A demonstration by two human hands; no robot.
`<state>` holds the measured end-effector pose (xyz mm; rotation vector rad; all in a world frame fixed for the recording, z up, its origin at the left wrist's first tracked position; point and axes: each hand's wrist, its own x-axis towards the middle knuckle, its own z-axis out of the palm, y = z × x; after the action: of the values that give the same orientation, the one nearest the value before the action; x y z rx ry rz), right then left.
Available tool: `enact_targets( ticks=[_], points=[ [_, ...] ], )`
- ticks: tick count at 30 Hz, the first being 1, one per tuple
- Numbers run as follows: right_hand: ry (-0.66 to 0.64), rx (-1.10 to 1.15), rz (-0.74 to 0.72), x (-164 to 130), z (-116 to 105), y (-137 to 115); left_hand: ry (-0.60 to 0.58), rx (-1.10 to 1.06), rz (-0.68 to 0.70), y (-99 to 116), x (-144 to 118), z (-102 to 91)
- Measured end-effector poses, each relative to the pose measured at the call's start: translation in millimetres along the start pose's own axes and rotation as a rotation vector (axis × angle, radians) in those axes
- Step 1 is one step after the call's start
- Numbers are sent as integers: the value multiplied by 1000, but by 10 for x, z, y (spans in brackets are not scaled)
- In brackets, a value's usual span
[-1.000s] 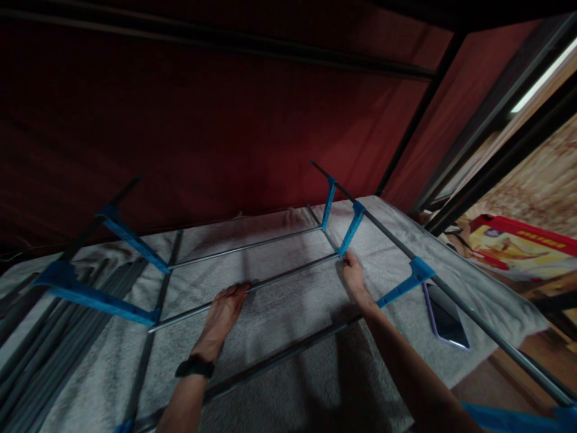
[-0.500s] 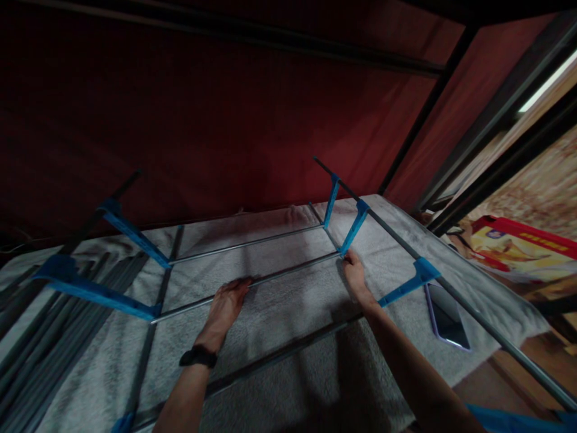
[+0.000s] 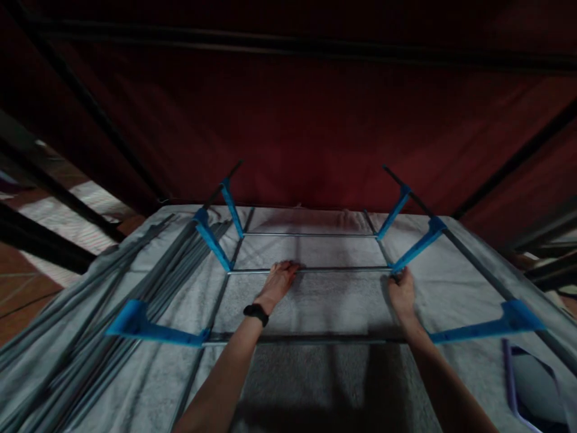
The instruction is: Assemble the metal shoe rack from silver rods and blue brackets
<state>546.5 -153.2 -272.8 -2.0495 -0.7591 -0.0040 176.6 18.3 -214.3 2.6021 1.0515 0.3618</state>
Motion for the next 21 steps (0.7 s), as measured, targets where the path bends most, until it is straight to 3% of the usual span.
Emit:
enact_targets(
  ticks=[3,5,7,11,14,17,21],
  points=[
    [79,-7,20,-75,-32,-84,63,-24,-96,18,-115,-69],
    [109,-23,-59,-152,-51,-214,135,-62,-177,4,-218,-123],
    [77,-32,-202,-245,-30,-404,283,-122,-369,-42,-336,-176],
    [-151,-1,-527,-493,204,-901,616,-164,-831,-226,-588,-291],
    [-322,-12,-698,-736,492,-1269,745,-118,-988,-382,-716,-389],
    [-531,-116,-808,-971,765,-1570,770,-117,-1060,-496,-730,-453],
    [-747,-285,-895,-1152,1036,-1881,685,-155,-1068,-575,-643,-441]
  ],
)
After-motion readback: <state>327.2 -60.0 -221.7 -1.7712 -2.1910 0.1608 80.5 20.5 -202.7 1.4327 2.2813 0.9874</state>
